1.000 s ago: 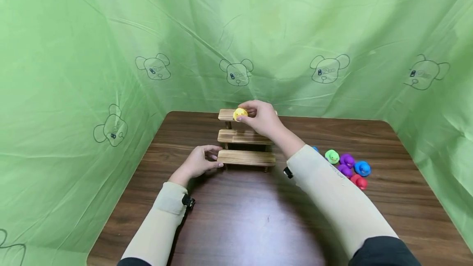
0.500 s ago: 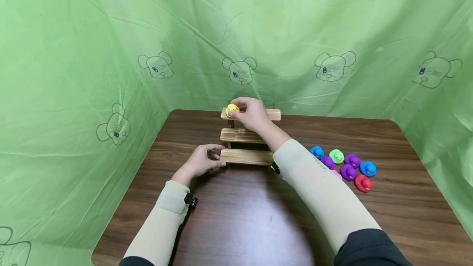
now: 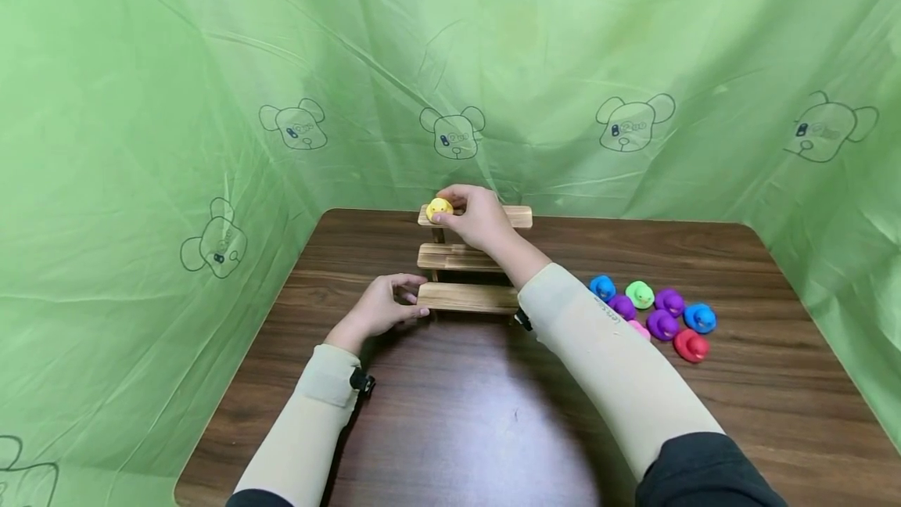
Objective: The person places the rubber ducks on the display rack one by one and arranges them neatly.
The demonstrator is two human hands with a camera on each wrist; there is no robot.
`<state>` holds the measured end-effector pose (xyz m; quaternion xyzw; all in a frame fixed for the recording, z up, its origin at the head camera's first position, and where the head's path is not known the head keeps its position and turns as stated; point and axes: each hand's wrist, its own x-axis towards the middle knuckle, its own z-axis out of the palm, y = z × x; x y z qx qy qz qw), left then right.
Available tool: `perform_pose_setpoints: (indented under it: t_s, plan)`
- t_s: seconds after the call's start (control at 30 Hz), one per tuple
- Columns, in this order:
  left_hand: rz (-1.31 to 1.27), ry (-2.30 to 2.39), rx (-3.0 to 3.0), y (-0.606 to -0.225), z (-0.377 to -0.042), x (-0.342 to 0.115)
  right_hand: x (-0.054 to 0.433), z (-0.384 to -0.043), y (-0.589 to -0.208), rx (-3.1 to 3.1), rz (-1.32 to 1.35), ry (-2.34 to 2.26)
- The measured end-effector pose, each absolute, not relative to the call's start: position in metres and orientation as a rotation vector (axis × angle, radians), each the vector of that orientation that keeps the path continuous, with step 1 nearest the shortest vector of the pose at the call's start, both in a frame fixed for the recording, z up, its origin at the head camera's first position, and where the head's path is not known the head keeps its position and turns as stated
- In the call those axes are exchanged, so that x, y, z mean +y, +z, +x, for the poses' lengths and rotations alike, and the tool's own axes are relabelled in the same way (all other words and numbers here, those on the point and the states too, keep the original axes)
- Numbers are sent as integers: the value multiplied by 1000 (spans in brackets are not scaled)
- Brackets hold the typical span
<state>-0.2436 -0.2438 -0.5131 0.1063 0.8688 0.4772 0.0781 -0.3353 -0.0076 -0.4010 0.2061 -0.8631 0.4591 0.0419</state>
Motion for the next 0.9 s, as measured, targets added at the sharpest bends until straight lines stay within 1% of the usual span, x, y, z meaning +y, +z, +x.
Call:
perform_pose_setpoints:
  t_s: [0.6,0.9]
  plan:
    - [289,1431,2584,-514,-245,-244,-3,-331,-398,-2649,641,1391]
    - [290,1430,2585,-514,-245,-244,16,-326,-402,-2634,621,1386]
